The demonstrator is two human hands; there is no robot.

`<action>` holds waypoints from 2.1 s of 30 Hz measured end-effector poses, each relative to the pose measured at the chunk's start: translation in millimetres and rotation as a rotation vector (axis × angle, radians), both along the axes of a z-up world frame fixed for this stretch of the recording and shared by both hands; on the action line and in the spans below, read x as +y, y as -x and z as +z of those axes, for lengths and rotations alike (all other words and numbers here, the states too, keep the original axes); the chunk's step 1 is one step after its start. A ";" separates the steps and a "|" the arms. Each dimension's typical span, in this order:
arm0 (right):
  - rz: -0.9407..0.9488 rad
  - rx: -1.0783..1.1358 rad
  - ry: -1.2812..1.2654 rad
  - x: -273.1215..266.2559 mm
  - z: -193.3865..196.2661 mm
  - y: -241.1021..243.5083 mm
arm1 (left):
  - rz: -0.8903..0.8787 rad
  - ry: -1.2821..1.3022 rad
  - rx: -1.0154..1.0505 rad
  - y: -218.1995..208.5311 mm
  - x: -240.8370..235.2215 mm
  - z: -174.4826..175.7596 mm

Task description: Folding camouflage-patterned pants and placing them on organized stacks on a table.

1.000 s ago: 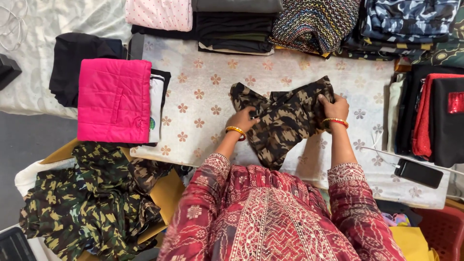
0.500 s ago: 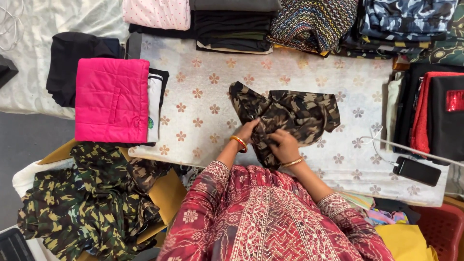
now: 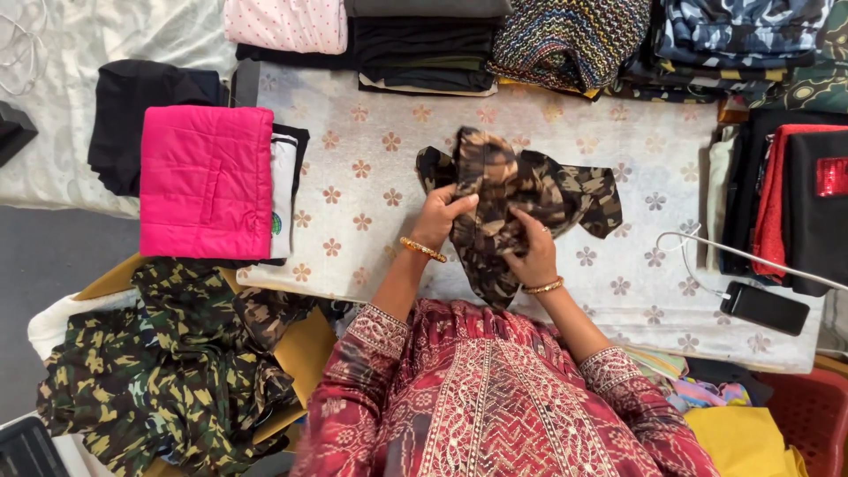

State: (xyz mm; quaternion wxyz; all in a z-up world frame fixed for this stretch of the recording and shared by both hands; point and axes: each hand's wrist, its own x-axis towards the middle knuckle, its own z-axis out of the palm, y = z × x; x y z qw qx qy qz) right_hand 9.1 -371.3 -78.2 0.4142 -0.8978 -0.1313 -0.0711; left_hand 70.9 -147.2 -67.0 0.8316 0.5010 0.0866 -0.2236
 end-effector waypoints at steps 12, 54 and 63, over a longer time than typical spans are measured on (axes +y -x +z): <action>-0.221 -0.107 -0.138 28.1 -30.1 -12.1 | 0.192 0.167 -0.206 27.3 -17.4 129.3; -0.206 0.122 0.405 -92.5 -72.9 12.0 | 0.547 -1.355 -0.051 48.2 286.5 -130.2; -0.775 0.354 -0.683 -171.2 -139.6 -49.0 | 1.303 -1.026 0.546 52.1 168.0 -99.4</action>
